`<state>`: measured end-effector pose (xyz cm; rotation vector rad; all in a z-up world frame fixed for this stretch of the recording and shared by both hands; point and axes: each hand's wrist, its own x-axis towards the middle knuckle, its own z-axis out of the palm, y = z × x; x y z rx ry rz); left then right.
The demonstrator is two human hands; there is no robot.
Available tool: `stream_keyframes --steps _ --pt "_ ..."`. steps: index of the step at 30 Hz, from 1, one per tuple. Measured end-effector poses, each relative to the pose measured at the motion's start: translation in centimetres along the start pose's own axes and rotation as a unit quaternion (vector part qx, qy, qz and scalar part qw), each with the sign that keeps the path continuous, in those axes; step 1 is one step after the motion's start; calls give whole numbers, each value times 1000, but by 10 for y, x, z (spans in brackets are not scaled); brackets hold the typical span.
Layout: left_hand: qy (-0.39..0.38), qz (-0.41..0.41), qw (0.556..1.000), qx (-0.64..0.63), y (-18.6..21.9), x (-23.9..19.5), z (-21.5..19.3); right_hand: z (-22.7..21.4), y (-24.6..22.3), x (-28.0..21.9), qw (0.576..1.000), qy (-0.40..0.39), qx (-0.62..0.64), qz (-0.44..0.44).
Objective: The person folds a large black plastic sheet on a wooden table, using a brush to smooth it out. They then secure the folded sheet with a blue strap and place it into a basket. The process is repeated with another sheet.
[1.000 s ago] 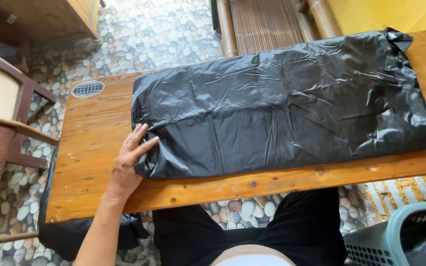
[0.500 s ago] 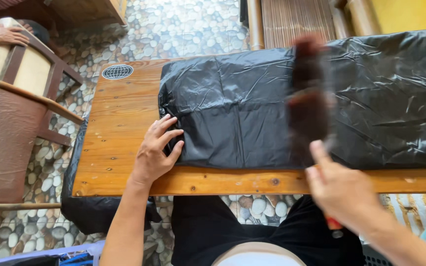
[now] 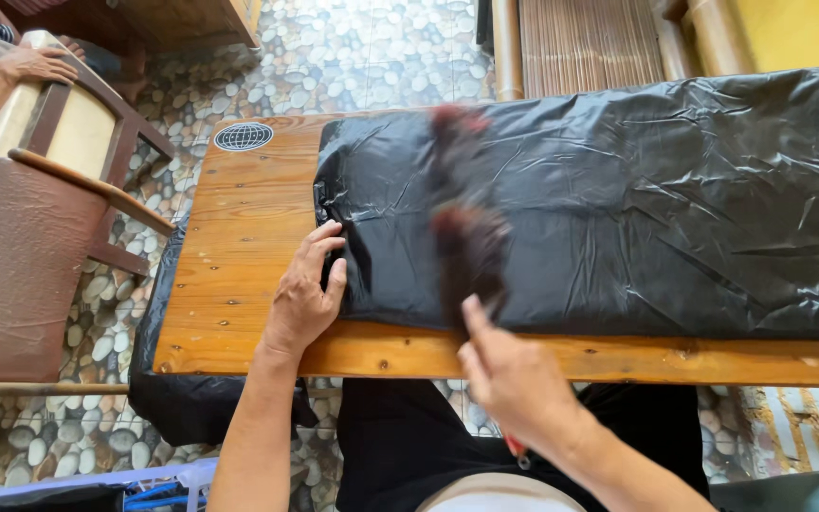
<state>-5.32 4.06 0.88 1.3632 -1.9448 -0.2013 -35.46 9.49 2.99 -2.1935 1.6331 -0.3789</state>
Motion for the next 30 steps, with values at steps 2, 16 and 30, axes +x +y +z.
stream_keyframes --steps 2,16,30 --pt "6 -16 1000 17 -1 -1 2 -14 -12 -15 971 -113 166 -128" --pt "-21 17 993 118 -19 -10 11 -49 -14 -9 947 -153 280 -46" --pt "-17 2 993 117 -2 2 8 -81 145 -26 685 412 540 264"
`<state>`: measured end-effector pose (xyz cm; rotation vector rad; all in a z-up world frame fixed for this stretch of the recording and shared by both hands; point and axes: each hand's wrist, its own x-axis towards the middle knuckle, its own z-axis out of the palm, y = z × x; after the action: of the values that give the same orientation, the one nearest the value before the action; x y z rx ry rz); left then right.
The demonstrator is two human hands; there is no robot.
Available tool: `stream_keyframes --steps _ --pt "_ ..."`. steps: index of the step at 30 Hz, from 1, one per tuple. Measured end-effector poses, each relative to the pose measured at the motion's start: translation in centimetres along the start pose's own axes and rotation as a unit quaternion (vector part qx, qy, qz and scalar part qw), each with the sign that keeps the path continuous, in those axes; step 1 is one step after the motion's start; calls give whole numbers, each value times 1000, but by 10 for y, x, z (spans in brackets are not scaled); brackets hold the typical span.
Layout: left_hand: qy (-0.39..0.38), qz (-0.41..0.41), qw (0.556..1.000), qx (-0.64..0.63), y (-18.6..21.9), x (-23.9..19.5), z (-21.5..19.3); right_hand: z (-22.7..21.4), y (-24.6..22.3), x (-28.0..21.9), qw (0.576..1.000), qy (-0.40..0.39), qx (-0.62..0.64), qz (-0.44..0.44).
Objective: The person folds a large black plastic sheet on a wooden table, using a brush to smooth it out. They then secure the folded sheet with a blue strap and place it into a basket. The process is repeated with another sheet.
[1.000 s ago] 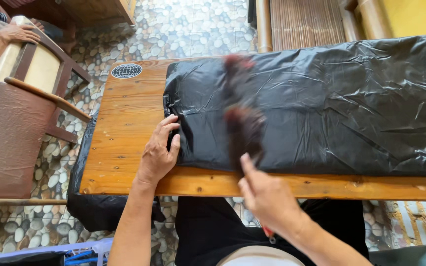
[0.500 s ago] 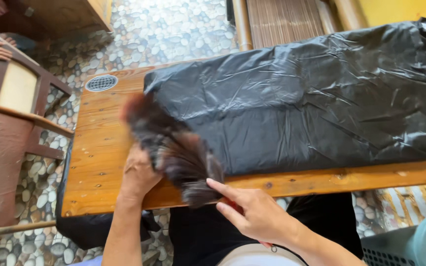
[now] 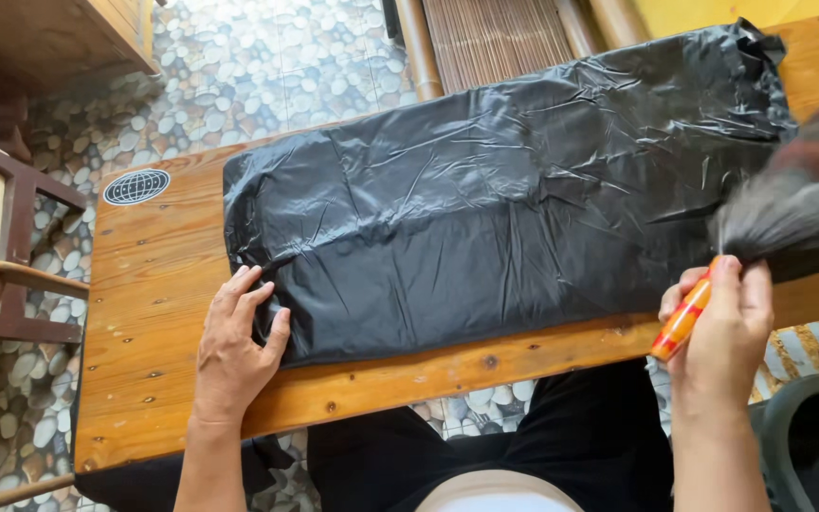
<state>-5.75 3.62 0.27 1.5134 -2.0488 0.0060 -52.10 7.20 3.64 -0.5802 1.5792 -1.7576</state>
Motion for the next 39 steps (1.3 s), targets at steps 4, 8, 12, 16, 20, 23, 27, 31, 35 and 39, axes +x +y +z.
stream_keyframes --steps 4,8,12,16,20,23,27,31,35,39 --pt "7 5 1000 -6 -1 -1 0 9 35 -31 992 -89 -88 -18" --pt "9 11 1000 -14 0 0 0 55 -6 -101 816 -513 -211 161" --pt "-21 65 998 15 -14 -5 3 62 13 -108 767 -591 -222 110" --pt "13 14 1000 -17 -3 0 0 31 43 -49 886 -364 -131 256" --pt "13 18 1000 -17 -2 1 -2 1 26 -7 987 -151 -14 45" --pt "14 20 999 -22 -2 1 -1 5 23 -8 996 -40 -77 -29" --pt "14 8 1000 -16 -2 1 1 26 22 -62 973 -167 -154 -47" --pt "17 23 1000 -8 -12 -4 4 60 18 -115 806 -472 -348 80" --pt "30 14 999 -6 -13 -6 7 74 5 -113 769 -539 -326 110" --pt "24 2 999 -32 -4 -3 -2 62 -43 -52 796 -360 -450 183"
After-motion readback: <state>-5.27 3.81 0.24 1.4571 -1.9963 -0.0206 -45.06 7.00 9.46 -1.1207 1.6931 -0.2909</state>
